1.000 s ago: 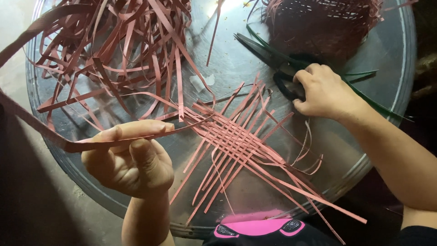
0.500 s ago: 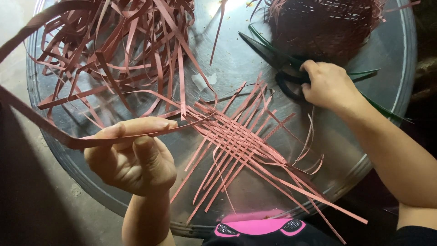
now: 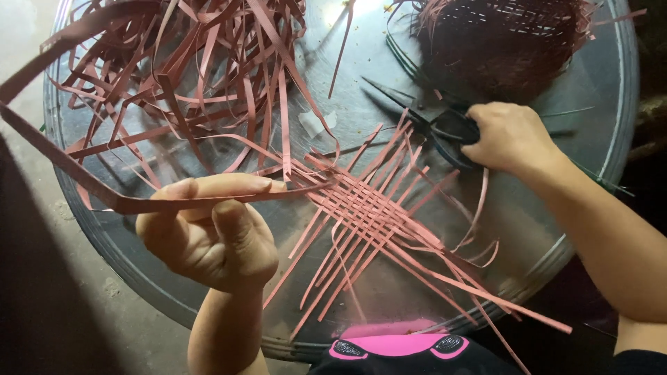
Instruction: A person is weaving a basket using thin plastic strips and trimming the excess with scissors.
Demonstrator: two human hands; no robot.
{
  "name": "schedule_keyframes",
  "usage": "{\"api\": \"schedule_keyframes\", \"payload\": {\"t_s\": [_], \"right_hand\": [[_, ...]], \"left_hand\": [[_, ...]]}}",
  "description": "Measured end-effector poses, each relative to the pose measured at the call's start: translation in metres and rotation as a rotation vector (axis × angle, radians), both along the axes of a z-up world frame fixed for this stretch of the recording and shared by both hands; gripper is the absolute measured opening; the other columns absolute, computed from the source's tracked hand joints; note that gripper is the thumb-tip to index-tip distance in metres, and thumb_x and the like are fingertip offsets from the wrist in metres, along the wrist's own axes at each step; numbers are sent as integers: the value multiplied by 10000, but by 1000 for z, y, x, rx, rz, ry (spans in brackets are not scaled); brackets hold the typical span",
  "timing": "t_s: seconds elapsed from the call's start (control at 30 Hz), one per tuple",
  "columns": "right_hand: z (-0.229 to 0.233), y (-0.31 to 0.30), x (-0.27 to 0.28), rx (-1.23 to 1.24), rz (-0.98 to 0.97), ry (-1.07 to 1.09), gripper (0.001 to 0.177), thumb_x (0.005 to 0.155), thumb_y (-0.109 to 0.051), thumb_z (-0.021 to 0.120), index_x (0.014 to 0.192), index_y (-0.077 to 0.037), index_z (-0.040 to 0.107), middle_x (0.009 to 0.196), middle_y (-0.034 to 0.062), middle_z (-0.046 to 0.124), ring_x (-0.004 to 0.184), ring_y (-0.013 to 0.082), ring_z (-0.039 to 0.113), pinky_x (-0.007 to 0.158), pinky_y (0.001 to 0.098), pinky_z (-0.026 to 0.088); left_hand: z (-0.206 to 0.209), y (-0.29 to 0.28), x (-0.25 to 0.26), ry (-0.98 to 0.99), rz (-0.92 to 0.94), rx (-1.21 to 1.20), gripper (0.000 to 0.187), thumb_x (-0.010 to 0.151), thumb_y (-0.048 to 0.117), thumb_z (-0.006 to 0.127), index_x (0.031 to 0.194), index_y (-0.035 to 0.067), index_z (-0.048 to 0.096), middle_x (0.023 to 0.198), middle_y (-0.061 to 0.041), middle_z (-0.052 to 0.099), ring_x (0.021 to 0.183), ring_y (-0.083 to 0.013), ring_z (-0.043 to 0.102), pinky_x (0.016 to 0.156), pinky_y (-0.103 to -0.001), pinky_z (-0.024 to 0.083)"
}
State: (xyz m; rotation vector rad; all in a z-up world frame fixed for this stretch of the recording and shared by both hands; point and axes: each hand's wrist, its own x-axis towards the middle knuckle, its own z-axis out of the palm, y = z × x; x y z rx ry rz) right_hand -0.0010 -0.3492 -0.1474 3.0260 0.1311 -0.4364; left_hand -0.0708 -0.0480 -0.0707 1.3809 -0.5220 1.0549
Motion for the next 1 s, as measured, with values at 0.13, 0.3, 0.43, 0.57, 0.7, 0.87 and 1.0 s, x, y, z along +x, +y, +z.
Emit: {"api": "schedule_keyframes", "payload": {"t_s": [0.13,0.3,0.43,0.57,0.7,0.87,1.0], "right_hand": [[5,-13,-24,173,19,-139,433,655,-341,580,995,-74,577,928,87,619,849,272,572,681,370,440],[37,-10,-70,753,-207,-364,386,656,-242,733,938,-37,568,790,46,549,690,132,468,618,271,368],[32,-31,-100,1403,-282,46,388,568,-54,683,900,-18,486,652,29,462,530,93,432,379,182,369],[52,-26,-100,1030,141,98,943,254,-693,583,950,-57,548,734,-25,487,622,82,439,552,216,352],[56,-1,-90,871,261,173,818,337,-694,633,891,-98,544,760,-17,520,618,103,453,547,219,355],[70,30,-83,997,325,272,781,392,-804,448,713,-91,441,690,-29,328,586,101,284,520,228,246],[72,42,-81,1000,390,254,769,438,-819,412,718,-102,433,703,-28,354,601,98,317,536,221,278]], "left_hand": [[0,0,5,10,85,6,184,945,126,370,1125,98,347,860,-97,453,434,-210,519,409,-228,344],[-7,-4,8,118,44,-23,175,981,143,426,1152,132,386,1198,-48,440,525,-168,618,335,-193,388],[1,-9,13,457,-236,-351,373,906,-15,498,1217,112,336,1008,-84,499,649,-190,609,491,-213,504],[10,-5,21,633,-414,-661,444,817,-35,552,1203,65,356,835,-118,587,657,-156,609,516,-220,531],[7,1,23,676,-459,-736,419,805,-26,567,1168,85,388,800,-133,609,634,-158,597,485,-223,498],[7,4,19,651,-365,-597,513,815,-38,557,1245,112,321,698,-72,539,590,-141,573,498,-232,516],[6,1,16,607,-349,-513,510,829,-30,566,1246,121,316,751,-89,559,583,-124,547,479,-220,513]]}}
